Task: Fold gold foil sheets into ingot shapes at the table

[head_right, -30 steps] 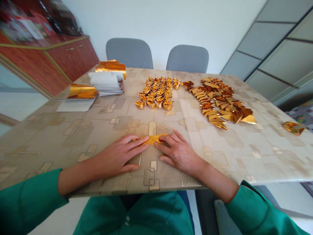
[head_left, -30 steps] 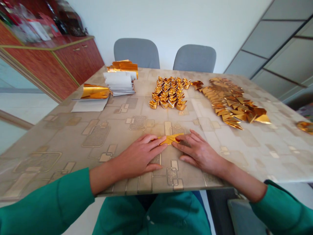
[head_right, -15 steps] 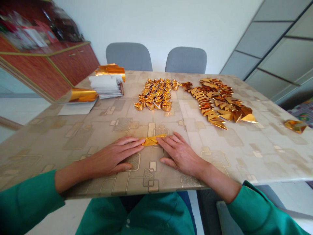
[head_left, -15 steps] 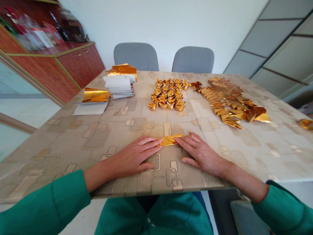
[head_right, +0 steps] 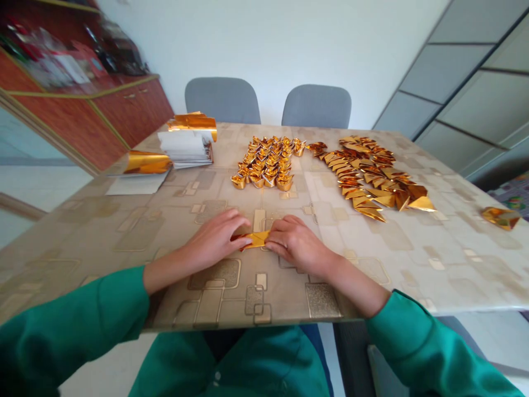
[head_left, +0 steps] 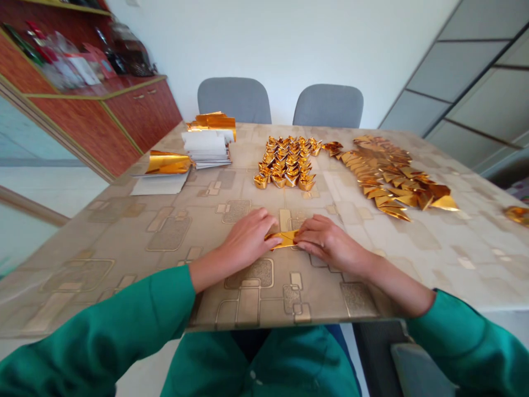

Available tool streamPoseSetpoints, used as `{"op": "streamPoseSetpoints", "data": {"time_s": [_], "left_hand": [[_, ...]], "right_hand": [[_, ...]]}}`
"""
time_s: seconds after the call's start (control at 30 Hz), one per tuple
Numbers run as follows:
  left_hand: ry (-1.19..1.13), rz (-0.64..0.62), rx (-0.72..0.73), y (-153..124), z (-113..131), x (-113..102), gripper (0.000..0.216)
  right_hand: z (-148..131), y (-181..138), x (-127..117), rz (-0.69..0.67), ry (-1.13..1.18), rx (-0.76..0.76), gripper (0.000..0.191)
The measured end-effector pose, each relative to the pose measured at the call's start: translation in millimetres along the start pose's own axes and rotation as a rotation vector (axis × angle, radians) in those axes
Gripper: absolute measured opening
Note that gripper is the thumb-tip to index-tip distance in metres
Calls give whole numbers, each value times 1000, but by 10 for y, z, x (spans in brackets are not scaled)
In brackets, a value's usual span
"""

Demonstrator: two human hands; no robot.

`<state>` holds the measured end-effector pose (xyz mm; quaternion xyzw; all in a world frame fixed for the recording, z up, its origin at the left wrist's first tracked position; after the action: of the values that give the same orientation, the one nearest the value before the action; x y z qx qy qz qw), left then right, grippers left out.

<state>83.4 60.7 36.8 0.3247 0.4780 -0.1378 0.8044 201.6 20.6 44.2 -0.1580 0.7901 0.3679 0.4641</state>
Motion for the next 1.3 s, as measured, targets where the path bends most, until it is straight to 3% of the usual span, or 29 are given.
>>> {"op": "streamPoseSetpoints", "data": {"time_s": [0.17, 0.27, 0.4, 0.63, 0.8, 0.93, 1.1, 1.17, 1.3], "left_hand": [[-116, -45, -83, 75, -17, 151, 13], [-213, -14, -117, 46, -27, 138, 8], [-364, -9, -205, 14, -66, 162, 6], [-586, 48, -316, 32, -155, 138, 13], [-636, 119, -395, 33, -212, 98, 15], [-631, 184, -432, 38, -234, 31, 15], [-748, 350, -588, 12, -413, -47, 16], [-878, 421, -665, -6, -476, -39, 20], [-1044, 463, -749, -27, -480, 23, 23]], "right_hand": [[159, 195, 74, 61, -3, 98, 2], [239, 248, 126, 47, -7, 155, 10], [242, 317, 182, -4, 88, 146, 4], [214, 414, 56, 136, 247, 137, 12], [420, 332, 44, 87, 459, 293, 12], [698, 262, -83, 136, 487, 391, 19], [1060, 161, -464, 396, 282, 502, 25], [1051, 150, -452, 402, 410, 565, 29], [723, 233, -189, 309, 710, 614, 34]]}}
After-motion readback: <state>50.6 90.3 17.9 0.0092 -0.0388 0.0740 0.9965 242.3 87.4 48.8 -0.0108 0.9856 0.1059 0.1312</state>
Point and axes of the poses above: each hand's wrist, its own y-axis towards the middle knuckle, its own x-axis out of the palm, z = x × y, the point moved 9 cm from there along y, towards the middle knuckle, and after that the axes turned 14 degrees about z, right-handed, at the moved point
